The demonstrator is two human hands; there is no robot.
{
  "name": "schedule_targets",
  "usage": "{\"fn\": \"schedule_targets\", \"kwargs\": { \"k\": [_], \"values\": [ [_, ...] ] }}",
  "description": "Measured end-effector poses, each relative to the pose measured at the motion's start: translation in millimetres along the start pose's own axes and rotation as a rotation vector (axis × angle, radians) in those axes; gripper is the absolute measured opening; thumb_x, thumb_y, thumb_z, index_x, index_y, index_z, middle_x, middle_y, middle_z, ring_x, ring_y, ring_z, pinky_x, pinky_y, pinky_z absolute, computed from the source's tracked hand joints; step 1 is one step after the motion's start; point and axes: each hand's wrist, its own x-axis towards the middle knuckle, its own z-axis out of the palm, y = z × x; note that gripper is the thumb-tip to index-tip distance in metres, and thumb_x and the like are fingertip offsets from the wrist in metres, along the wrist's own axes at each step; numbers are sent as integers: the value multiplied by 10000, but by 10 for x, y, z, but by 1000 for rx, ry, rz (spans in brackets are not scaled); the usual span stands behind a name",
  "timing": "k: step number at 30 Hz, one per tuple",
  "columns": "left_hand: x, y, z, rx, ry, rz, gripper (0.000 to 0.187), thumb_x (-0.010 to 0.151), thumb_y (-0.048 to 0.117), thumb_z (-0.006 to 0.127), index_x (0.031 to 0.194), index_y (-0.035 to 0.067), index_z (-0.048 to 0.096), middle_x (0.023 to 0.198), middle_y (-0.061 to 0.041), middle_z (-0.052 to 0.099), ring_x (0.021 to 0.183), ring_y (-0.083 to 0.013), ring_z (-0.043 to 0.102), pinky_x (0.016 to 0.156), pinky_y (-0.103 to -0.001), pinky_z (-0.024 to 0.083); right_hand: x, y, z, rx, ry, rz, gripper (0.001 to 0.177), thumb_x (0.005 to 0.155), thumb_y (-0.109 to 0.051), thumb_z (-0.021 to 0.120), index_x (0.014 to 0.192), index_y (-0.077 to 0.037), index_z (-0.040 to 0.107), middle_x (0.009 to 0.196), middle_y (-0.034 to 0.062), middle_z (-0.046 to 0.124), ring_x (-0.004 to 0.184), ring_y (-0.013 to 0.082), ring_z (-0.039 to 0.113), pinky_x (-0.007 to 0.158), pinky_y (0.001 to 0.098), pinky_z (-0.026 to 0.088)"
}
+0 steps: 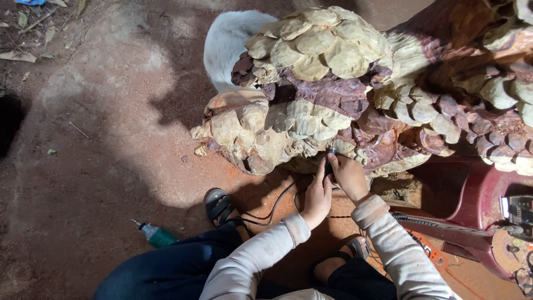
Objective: Carving intricate details and textures into a large wooden sculpture using a handheld rotary tool.
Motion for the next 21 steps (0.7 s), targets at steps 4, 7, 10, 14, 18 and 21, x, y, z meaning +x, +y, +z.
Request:
{"fn": "schedule_targets", "kwargs": {
  "k": [4, 7, 10, 14, 18, 21],
  "values": [
    [65, -72, -29, 48, 1, 50, 557, 1073, 231, 436, 1613, 281, 310, 1418, -268, 574, 1181, -494, 609, 910, -601, 565, -56, -90, -62, 58, 16, 9, 674, 1088, -554, 411, 812, -31, 736, 774, 253, 739, 974, 480, 701, 835, 557, 544],
    [104, -82, -57, 107, -19, 84, 560, 1074, 242, 433, 1616, 314, 309, 1347, -257, 628, 1124, -492, 645, 875, -598, 585, -77, -68, -39, 71, 47, 12, 660, 1090, -558, 417, 891, -31, 760, 825, 281, 734, 982, 490, 696, 842, 565, 541],
    [123, -47, -96, 149, -34, 105, 556, 1073, 262, 443, 1610, 324, 315, 1341, -260, 631, 1117, -495, 647, 866, -608, 582, -125, -83, -46, 119, 72, 26, 629, 1087, -535, 439, 905, -32, 770, 821, 285, 735, 994, 492, 690, 848, 570, 534],
    [134, -33, -124, 168, -85, 115, 546, 1078, 294, 427, 1605, 370, 308, 1369, -226, 626, 1133, -479, 648, 889, -592, 584, -146, 31, -9, 187, 112, 12, 601, 1100, -484, 449, 987, 12, 767, 838, 323, 723, 1000, 518, 676, 852, 599, 521],
    [141, 52, -162, 205, -134, 125, 534, 1082, 335, 399, 1605, 367, 299, 1330, -248, 639, 1095, -512, 657, 865, -617, 582, -114, 201, 66, 204, 113, 61, 601, 1092, -527, 441, 1010, -40, 783, 821, 278, 740, 1018, 481, 689, 854, 574, 524],
    [167, 52, -168, 258, -140, 140, 529, 1082, 368, 394, 1603, 391, 302, 1325, -236, 648, 1078, -511, 664, 865, -609, 582, -198, 84, -24, 224, 118, 80, 576, 1094, -512, 450, 1017, -51, 787, 835, 273, 746, 1030, 469, 693, 859, 562, 530]
  ]
}}
